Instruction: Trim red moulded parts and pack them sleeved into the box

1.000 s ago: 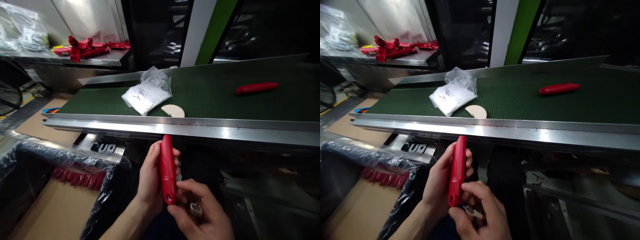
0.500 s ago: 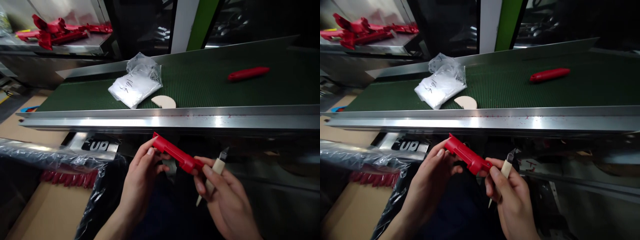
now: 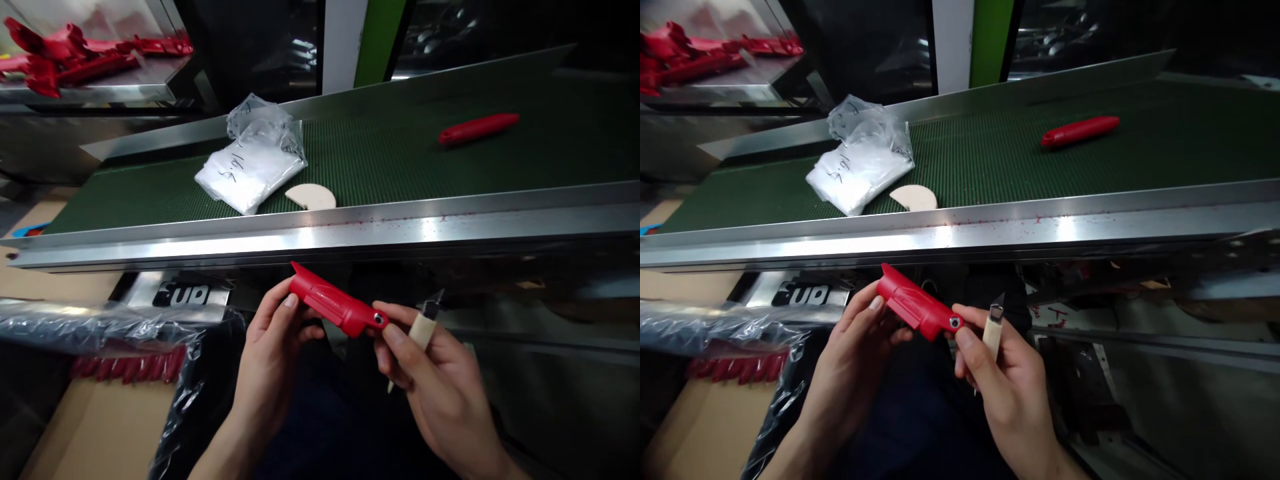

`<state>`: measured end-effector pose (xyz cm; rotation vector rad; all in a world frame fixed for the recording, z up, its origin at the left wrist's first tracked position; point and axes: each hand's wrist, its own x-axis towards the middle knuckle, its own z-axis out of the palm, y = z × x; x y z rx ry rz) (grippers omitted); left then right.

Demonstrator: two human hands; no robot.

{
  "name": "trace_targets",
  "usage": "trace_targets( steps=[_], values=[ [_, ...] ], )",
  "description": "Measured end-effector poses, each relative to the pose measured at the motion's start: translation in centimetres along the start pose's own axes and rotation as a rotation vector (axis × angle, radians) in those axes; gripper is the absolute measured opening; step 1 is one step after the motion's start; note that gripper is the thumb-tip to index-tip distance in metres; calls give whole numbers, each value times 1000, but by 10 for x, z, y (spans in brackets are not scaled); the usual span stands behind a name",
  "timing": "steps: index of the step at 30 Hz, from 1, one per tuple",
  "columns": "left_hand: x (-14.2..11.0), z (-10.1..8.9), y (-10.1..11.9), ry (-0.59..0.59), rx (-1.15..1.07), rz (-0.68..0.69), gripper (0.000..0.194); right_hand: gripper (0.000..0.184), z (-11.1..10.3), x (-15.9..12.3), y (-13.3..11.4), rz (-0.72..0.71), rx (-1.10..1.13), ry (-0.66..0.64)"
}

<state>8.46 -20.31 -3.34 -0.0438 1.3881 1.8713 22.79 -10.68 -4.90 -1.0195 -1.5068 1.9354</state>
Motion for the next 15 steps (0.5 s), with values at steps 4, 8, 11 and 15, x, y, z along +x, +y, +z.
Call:
trace_targets(
  steps=[4, 8, 11, 15],
  values=[
    [1, 0, -1, 14, -13, -15, 32, 27, 0, -2, -2, -194, -258, -8],
    [-1, 4, -1, -89, -100, -22, 31, 33, 7, -7, -5, -475, -478, -53],
    [-1, 7, 1, -142, -175, -81, 30, 46, 5, -10, -8, -613, -565, -279],
    [-3, 8, 6, -210, -247, -146, 36, 42, -9, 0, -22, -559, -681, -299]
  ],
)
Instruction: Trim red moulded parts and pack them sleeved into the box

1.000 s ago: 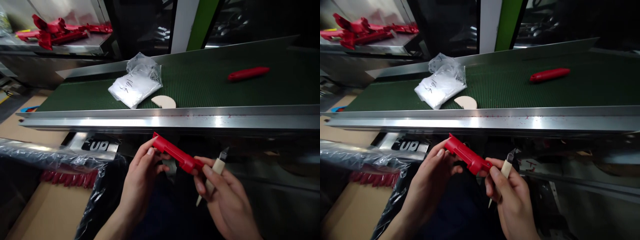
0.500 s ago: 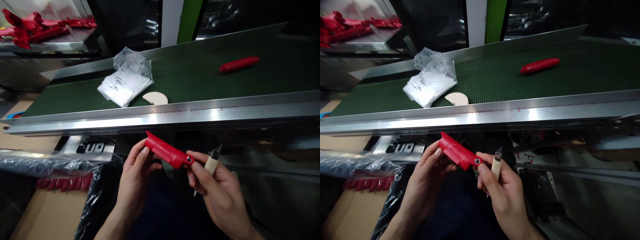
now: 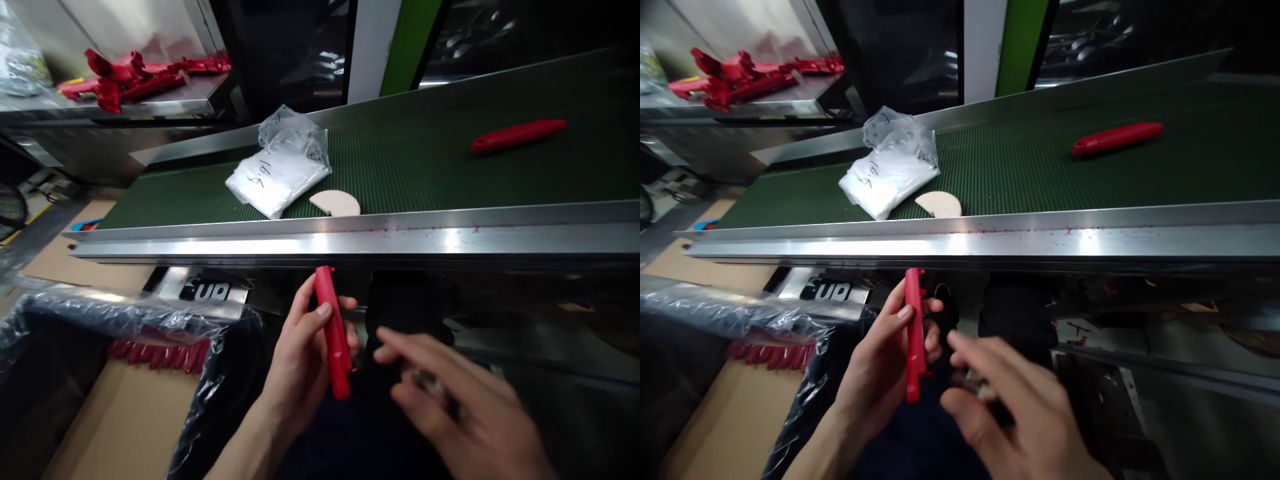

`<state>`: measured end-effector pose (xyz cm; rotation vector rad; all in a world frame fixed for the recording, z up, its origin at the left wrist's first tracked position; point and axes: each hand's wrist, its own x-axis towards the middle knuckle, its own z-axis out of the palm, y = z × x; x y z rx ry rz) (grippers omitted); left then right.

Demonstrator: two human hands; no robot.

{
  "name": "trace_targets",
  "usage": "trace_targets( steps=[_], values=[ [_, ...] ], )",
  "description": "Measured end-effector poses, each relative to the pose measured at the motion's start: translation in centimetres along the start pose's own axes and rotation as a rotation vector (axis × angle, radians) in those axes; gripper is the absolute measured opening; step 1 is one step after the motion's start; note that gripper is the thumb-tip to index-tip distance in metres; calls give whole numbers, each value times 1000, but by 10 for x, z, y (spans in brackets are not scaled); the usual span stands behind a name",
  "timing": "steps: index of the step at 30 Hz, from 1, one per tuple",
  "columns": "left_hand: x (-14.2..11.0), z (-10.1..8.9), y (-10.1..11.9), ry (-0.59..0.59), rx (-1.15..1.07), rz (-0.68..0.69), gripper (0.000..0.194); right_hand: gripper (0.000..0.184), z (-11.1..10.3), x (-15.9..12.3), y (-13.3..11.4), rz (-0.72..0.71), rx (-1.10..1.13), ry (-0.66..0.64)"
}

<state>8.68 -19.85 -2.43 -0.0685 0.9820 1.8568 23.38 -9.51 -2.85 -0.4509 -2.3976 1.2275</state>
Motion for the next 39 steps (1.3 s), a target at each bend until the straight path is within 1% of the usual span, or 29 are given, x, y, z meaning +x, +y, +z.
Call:
trace_targets(
  steps=[2, 4, 7, 10, 12, 14, 17, 22, 27, 39],
  values=[
    [-3, 1, 1, -40, -15, 0, 40, 41, -13, 10, 2, 69, -57, 18],
    [-7, 2, 2, -65, -18, -10, 38, 38, -22, 22, 1, 62, -114, 19],
    [-13, 5, 1, -86, 18, -29, 33, 39, -29, 36, -3, -76, -153, 38],
    [-17, 9, 0, -111, 49, -45, 29, 43, -31, 44, -6, -232, -187, 42],
    [-18, 11, 0, -118, 42, -60, 29, 44, -31, 47, -7, -296, -251, 46],
    [-19, 12, -1, -123, 30, -77, 29, 45, -31, 47, -8, -327, -312, 44],
    [-21, 13, 0, -142, 22, -87, 28, 46, -30, 47, -10, -342, -344, 40],
    [-23, 13, 0, -149, 12, -92, 28, 45, -29, 46, -13, -377, -350, 69],
    [-23, 14, -1, -142, 19, -102, 27, 38, -30, 46, -14, -422, -355, 74],
    [-26, 9, -4, -158, 12, -97, 28, 40, -30, 44, -13, -419, -352, 94]
  ],
)
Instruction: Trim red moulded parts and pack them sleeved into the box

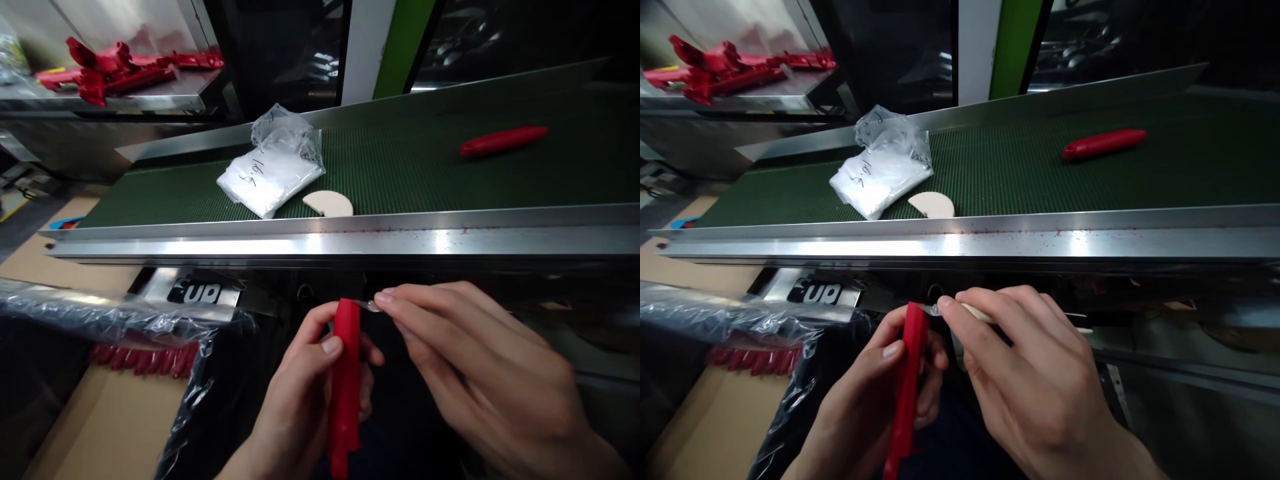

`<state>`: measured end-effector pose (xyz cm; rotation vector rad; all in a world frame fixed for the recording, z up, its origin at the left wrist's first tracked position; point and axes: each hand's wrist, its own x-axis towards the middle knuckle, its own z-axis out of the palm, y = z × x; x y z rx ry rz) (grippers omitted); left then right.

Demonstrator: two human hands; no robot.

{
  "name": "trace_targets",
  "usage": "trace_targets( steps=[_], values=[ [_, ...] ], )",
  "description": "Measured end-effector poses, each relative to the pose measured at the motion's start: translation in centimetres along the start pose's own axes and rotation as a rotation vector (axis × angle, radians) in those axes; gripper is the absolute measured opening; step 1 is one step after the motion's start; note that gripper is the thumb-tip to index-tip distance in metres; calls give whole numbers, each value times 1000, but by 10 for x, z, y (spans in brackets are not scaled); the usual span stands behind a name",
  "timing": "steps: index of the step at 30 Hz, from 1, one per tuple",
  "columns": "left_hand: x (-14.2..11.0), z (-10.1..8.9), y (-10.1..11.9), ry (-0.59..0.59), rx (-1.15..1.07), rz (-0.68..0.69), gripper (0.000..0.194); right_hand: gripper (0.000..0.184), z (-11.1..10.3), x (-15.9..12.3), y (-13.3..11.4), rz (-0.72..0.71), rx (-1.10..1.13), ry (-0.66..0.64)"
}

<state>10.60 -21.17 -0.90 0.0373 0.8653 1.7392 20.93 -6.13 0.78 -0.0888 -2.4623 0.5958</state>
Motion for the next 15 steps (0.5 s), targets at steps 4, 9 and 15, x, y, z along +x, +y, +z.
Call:
trace_targets(
  steps=[4, 9, 15],
  values=[
    [2, 2, 1, -8, 0, 7, 27, 40, 1, -1, 0, 2, -4, -5],
    [2, 1, -1, -1, 0, -1, 27, 38, 0, -2, 1, -4, -27, -14],
    [1, -2, -2, -20, -18, 14, 26, 40, -1, -1, -2, -24, -31, -62]
  ],
)
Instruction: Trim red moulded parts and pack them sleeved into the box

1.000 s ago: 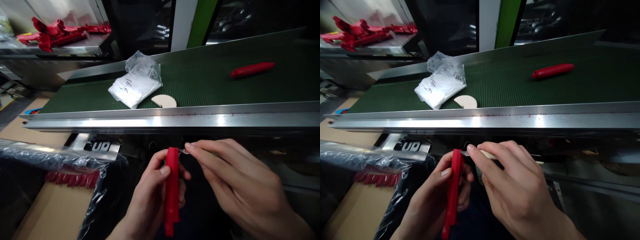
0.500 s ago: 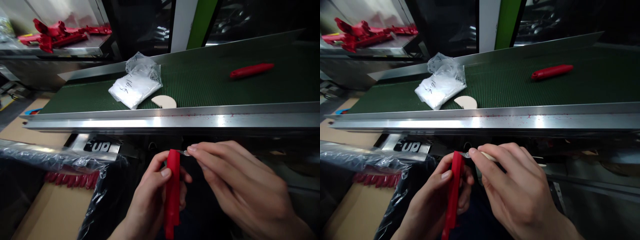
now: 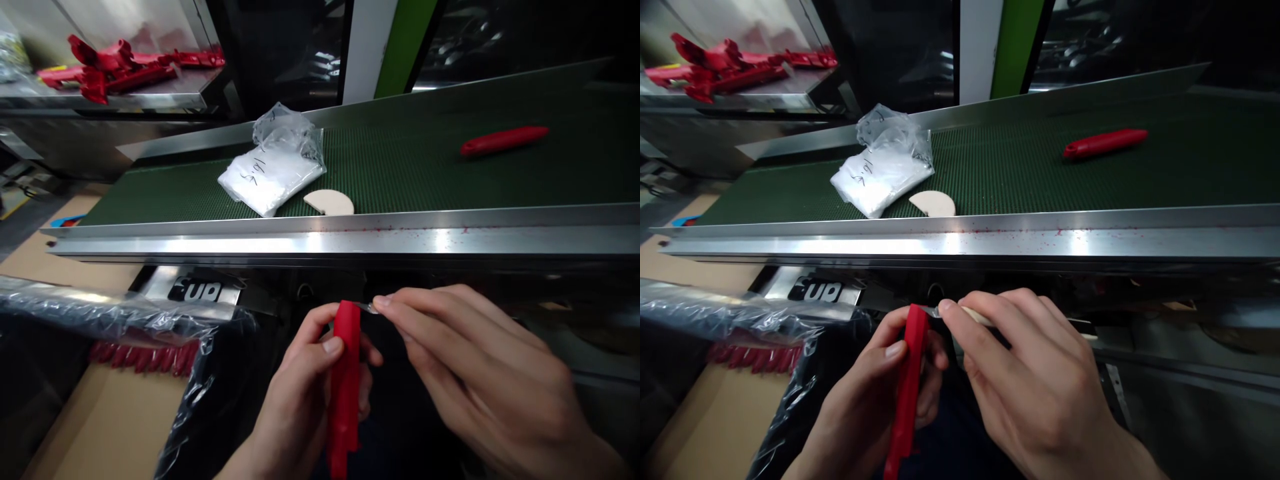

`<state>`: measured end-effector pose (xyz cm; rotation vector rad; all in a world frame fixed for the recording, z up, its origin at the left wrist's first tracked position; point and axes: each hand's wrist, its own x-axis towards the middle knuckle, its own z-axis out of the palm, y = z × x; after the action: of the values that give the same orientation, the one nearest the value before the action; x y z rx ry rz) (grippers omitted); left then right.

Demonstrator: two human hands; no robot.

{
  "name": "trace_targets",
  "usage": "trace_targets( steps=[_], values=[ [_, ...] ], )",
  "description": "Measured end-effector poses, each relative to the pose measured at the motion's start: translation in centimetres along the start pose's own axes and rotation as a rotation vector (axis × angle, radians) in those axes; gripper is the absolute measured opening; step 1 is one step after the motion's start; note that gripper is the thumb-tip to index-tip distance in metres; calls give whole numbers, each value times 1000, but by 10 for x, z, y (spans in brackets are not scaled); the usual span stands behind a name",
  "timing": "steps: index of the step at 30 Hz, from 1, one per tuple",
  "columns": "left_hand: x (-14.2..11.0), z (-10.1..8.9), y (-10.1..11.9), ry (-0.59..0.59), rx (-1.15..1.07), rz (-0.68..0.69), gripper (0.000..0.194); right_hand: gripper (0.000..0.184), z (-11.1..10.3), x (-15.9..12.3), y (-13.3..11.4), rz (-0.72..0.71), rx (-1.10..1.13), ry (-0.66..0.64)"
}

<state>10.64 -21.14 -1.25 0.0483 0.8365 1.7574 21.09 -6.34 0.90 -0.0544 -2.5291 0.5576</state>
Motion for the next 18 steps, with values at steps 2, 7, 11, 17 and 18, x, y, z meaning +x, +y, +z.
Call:
trace_targets(
  steps=[2, 7, 11, 17, 18],
  values=[
    [0, 1, 2, 15, -13, -11, 25, 37, 0, 0, -2, -18, -15, -5],
    [-1, 3, 7, 76, -28, -33, 25, 34, 1, -4, -7, -63, -48, -23],
    [1, 4, 12, 103, 2, -18, 23, 34, 1, -8, -12, -57, -38, -66],
    [6, 4, 19, 70, 5, 10, 25, 40, 6, -18, -20, -68, -33, -103],
    [6, 4, 20, 64, 1, 27, 25, 41, 6, -20, -21, -71, -39, -116]
  ],
)
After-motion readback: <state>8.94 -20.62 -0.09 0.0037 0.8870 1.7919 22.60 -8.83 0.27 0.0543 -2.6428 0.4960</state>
